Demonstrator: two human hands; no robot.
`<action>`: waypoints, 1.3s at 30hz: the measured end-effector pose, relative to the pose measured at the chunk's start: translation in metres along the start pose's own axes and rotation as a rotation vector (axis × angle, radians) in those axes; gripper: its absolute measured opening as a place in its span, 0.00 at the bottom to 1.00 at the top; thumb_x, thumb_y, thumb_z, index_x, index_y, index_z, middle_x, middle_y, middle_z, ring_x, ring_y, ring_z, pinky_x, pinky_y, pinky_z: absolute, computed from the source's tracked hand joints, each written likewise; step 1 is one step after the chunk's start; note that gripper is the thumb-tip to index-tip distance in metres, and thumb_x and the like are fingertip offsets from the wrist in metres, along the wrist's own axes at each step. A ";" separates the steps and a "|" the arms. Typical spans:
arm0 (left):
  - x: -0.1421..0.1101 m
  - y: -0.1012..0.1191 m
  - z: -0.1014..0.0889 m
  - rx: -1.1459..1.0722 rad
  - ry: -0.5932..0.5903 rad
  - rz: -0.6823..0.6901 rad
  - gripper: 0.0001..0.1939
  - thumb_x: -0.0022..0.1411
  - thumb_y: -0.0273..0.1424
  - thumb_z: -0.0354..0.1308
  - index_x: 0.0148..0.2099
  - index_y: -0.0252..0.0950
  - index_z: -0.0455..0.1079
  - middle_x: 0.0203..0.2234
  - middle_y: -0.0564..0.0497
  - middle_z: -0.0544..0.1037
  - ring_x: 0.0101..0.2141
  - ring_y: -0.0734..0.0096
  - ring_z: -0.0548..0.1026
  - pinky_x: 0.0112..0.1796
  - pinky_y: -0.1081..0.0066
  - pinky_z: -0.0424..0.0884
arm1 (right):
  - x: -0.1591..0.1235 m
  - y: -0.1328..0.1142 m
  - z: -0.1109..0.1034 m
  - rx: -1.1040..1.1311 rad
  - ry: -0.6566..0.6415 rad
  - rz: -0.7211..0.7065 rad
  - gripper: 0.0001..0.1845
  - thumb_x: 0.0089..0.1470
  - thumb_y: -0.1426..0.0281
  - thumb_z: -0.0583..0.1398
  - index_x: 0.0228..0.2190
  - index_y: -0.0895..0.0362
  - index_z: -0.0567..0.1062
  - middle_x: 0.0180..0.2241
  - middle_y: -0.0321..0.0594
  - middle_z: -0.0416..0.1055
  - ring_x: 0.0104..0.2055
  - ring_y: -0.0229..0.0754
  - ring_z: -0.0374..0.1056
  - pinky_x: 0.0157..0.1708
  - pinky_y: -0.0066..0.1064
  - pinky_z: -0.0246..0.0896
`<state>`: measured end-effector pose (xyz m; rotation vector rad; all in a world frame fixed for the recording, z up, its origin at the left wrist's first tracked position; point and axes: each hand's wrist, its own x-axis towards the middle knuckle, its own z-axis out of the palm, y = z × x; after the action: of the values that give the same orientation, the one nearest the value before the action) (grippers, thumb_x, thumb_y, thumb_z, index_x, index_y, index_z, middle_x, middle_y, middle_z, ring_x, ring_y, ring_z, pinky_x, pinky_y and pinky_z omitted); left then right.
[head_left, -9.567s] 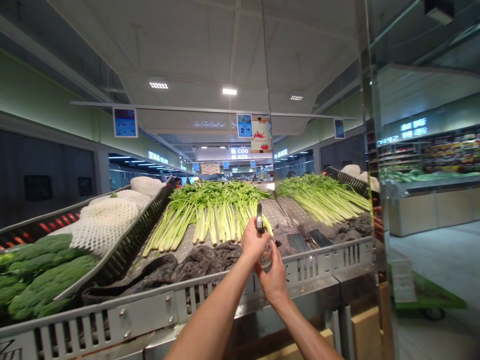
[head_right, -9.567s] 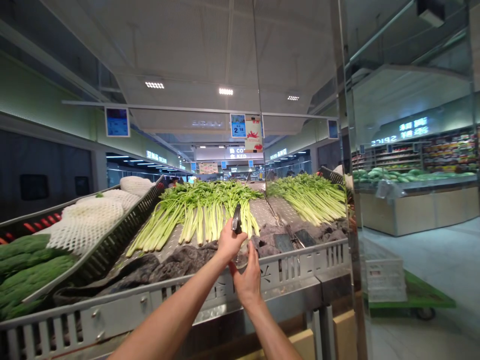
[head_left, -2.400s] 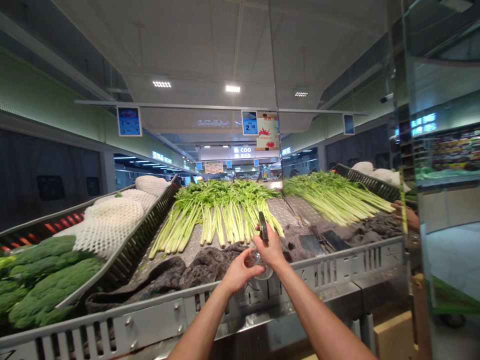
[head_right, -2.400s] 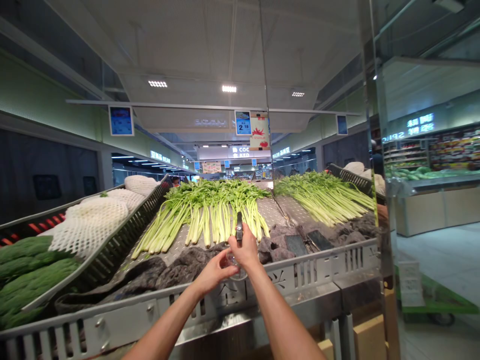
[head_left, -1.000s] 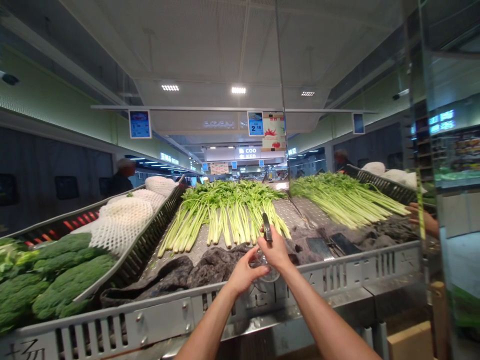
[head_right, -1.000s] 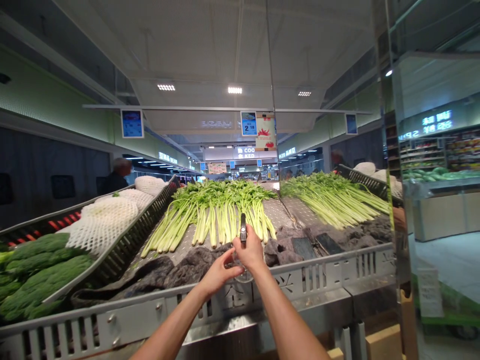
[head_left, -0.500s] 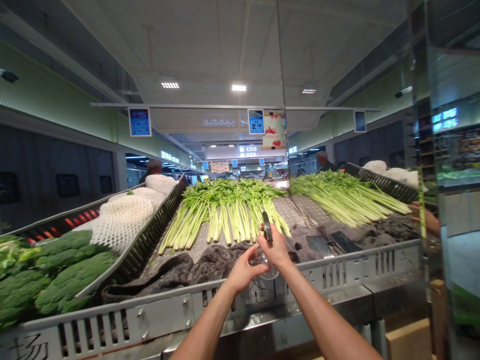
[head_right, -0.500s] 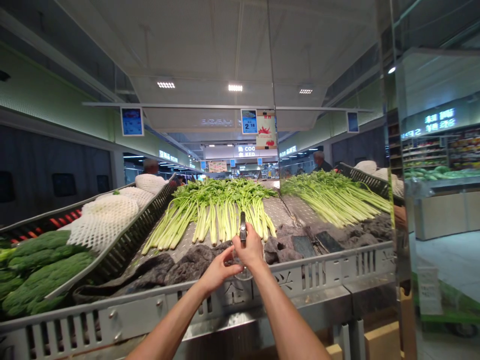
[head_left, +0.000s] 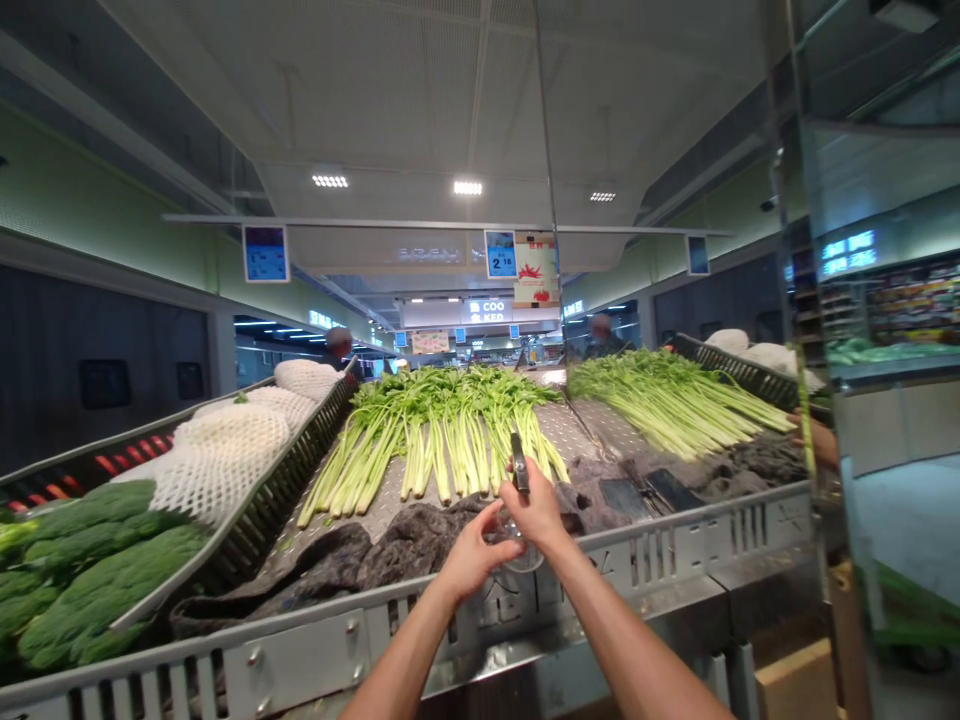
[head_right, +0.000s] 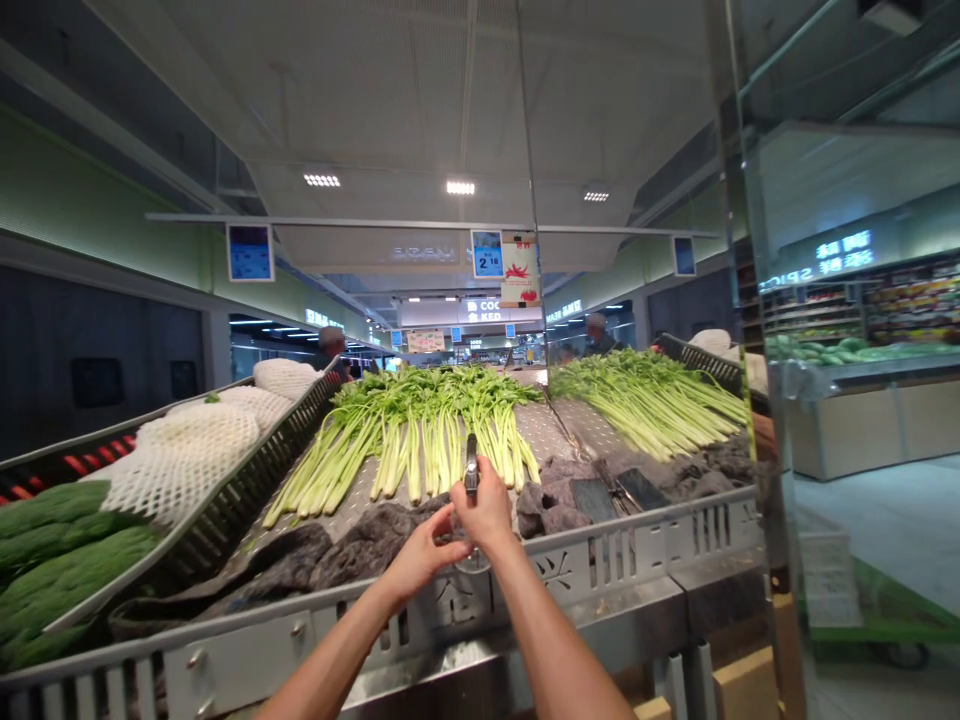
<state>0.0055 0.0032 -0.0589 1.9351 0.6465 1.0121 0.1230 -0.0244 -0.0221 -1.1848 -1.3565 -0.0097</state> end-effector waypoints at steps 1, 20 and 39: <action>0.001 0.001 0.000 -0.010 0.000 -0.007 0.34 0.40 0.32 0.61 0.52 0.32 0.57 0.43 0.44 0.69 0.43 0.63 0.65 0.43 0.67 0.61 | 0.000 0.000 0.000 0.003 0.006 -0.004 0.14 0.40 0.69 0.51 0.33 0.58 0.65 0.27 0.38 0.66 0.27 0.37 0.61 0.29 0.26 0.56; 0.012 0.022 0.046 0.079 0.103 0.072 0.33 0.35 0.29 0.62 0.48 0.33 0.62 0.41 0.45 0.70 0.44 0.61 0.66 0.46 0.67 0.58 | 0.007 0.009 -0.036 -0.073 0.109 -0.065 0.13 0.39 0.70 0.51 0.30 0.59 0.66 0.21 0.34 0.64 0.22 0.35 0.58 0.25 0.25 0.53; 0.004 0.014 0.054 0.134 0.134 -0.005 0.34 0.32 0.29 0.63 0.47 0.35 0.62 0.40 0.47 0.70 0.42 0.61 0.66 0.44 0.67 0.60 | -0.001 0.027 -0.038 -0.066 0.076 -0.053 0.13 0.41 0.68 0.50 0.32 0.58 0.65 0.27 0.38 0.67 0.27 0.38 0.63 0.28 0.27 0.56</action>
<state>0.0538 -0.0246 -0.0627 1.9914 0.8123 1.1270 0.1668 -0.0375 -0.0314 -1.1915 -1.3287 -0.1370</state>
